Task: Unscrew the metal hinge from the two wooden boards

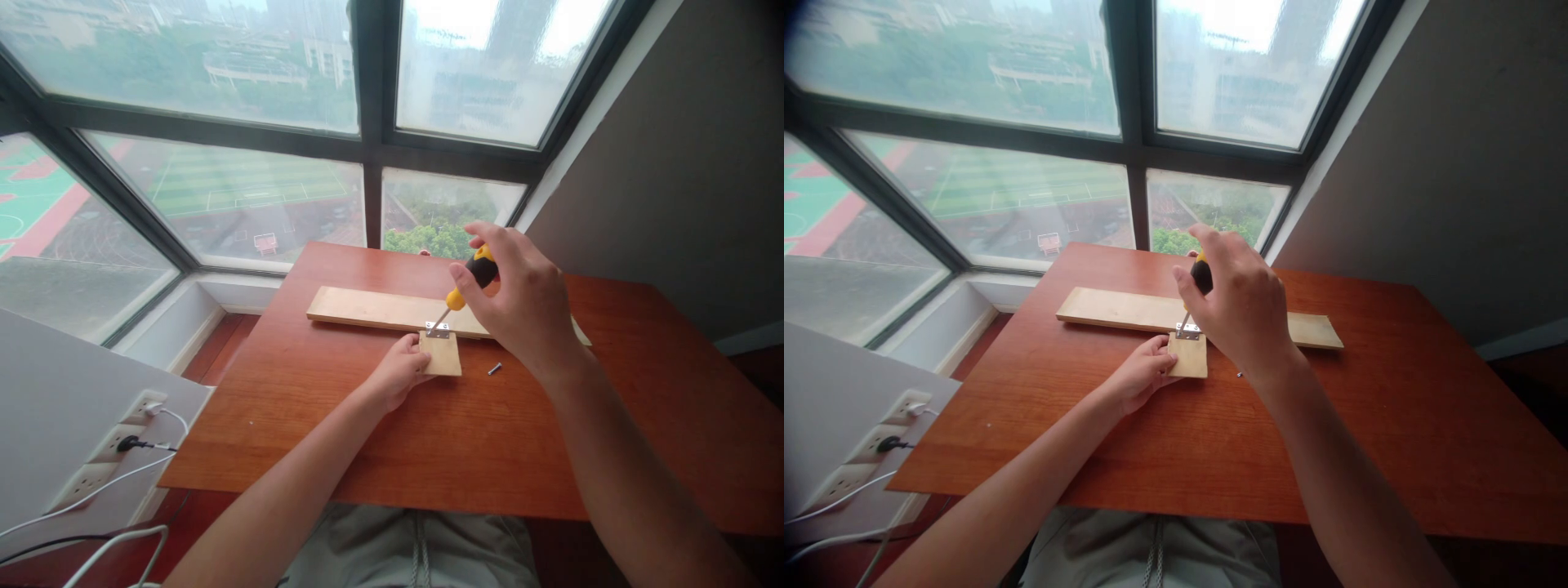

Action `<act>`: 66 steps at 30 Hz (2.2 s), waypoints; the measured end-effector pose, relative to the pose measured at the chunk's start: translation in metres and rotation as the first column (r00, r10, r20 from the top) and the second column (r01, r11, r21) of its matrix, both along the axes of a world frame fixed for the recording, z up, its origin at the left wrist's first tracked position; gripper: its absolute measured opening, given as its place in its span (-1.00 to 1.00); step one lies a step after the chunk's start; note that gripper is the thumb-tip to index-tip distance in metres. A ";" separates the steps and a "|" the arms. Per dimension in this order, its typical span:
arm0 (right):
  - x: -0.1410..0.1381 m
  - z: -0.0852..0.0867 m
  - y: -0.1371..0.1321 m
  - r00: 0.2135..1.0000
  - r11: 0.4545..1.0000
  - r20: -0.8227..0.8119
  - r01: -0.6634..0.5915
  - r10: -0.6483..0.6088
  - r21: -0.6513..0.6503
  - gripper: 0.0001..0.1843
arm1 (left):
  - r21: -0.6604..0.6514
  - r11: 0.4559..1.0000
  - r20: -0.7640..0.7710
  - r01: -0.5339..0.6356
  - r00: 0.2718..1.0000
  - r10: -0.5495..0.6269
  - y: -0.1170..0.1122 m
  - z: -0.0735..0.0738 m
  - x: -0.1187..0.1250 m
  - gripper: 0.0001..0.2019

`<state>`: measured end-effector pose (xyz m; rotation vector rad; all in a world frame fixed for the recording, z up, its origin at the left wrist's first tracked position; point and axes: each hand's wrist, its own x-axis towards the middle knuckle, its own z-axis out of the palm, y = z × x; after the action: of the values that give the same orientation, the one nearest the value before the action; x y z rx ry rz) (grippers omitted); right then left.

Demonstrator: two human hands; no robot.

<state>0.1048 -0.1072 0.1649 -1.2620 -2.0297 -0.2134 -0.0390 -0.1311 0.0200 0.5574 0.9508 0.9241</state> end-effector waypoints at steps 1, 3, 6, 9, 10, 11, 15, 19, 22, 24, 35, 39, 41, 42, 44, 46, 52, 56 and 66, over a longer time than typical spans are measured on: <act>0.000 0.000 0.000 0.999 0.999 0.019 0.038 -0.038 0.004 -0.58 | -0.002 1.000 -0.002 0.001 1.000 -0.001 0.000 0.000 0.000 -0.66; 0.001 0.001 0.000 0.997 0.997 0.033 0.075 -0.075 -0.008 -0.57 | -0.004 1.000 -0.001 0.004 1.000 -0.004 0.000 0.001 0.000 -0.67; 0.001 0.003 -0.002 0.998 0.997 0.012 0.054 -0.054 -0.046 -0.49 | 0.001 1.000 0.006 0.004 1.000 -0.004 0.000 0.001 -0.001 -0.68; 0.001 0.005 -0.005 1.000 0.997 -0.003 0.022 -0.022 -0.070 -0.47 | 0.006 1.000 0.006 0.012 1.000 -0.012 0.000 0.001 -0.001 -0.67; 0.001 0.005 -0.006 1.000 0.997 0.004 0.027 -0.027 -0.067 -0.49 | 0.007 1.000 0.003 0.014 1.000 -0.014 0.000 0.001 -0.001 -0.67; 0.000 0.005 -0.006 0.999 0.997 0.017 0.044 -0.043 -0.059 -0.52 | 0.007 1.000 0.000 0.015 1.000 -0.015 0.000 0.002 -0.001 -0.67; -0.001 0.004 -0.005 0.993 0.994 0.060 0.108 -0.106 -0.024 -0.57 | 0.010 1.000 -0.001 0.017 1.000 -0.017 -0.001 0.001 -0.001 -0.67; -0.001 0.005 -0.006 1.000 0.998 0.017 0.024 -0.023 -0.056 -0.52 | 0.018 1.000 0.007 0.013 1.000 -0.013 -0.001 0.000 -0.002 -0.67; -0.002 0.007 -0.008 1.000 0.999 0.017 0.011 -0.010 -0.049 -0.53 | 0.020 1.000 0.009 0.012 1.000 -0.013 -0.001 0.000 -0.002 -0.67; -0.003 0.007 -0.009 0.998 0.999 0.036 0.048 -0.047 -0.021 -0.60 | 0.019 1.000 0.000 0.017 1.000 -0.017 -0.001 0.000 -0.002 -0.67; -0.004 0.010 -0.010 0.996 0.997 0.050 0.074 -0.074 -0.009 -0.70 | 0.034 0.999 0.006 0.019 1.000 -0.019 -0.001 -0.001 -0.001 -0.66; -0.004 0.009 -0.008 0.994 0.996 0.066 0.088 -0.089 0.017 -0.75 | 0.043 0.999 0.009 0.026 1.000 -0.027 -0.001 -0.001 -0.001 -0.66; -0.003 0.009 -0.008 0.996 0.998 0.067 0.064 -0.064 0.004 -0.73 | 0.048 0.998 0.013 0.029 0.999 -0.030 -0.001 -0.003 -0.001 -0.65; -0.003 0.009 -0.009 0.997 0.999 0.066 0.049 -0.048 -0.003 -0.70 | 0.048 0.998 0.013 0.029 0.999 -0.030 -0.001 -0.003 -0.001 -0.65; -0.003 0.011 -0.010 0.998 1.000 0.061 0.024 -0.023 -0.012 -0.64 | 0.045 0.999 0.012 0.030 0.999 -0.031 0.000 -0.004 -0.001 -0.66; -0.003 0.011 -0.010 0.998 1.000 0.057 0.014 -0.014 -0.002 -0.67 | 0.041 0.999 0.016 0.029 0.999 -0.030 0.000 -0.004 -0.001 -0.67; -0.003 0.007 -0.003 0.997 0.998 0.063 0.050 -0.052 0.038 -0.73 | 0.026 1.000 0.019 0.017 1.000 -0.018 0.000 -0.002 -0.001 -0.69; -0.002 0.008 -0.004 0.999 0.999 0.012 -0.037 0.037 -0.014 -0.62 | 0.028 0.999 0.022 0.020 1.000 -0.020 0.000 -0.001 -0.001 -0.68; -0.004 0.011 -0.007 0.996 0.996 0.056 0.078 -0.076 -0.031 -0.64 | 0.037 0.999 0.034 0.014 0.999 -0.016 0.000 -0.005 -0.001 -0.66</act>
<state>0.1010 -0.1141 0.1762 -1.3700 -2.0405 -0.2545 -0.0399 -0.1309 0.0146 0.5780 0.8993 0.9367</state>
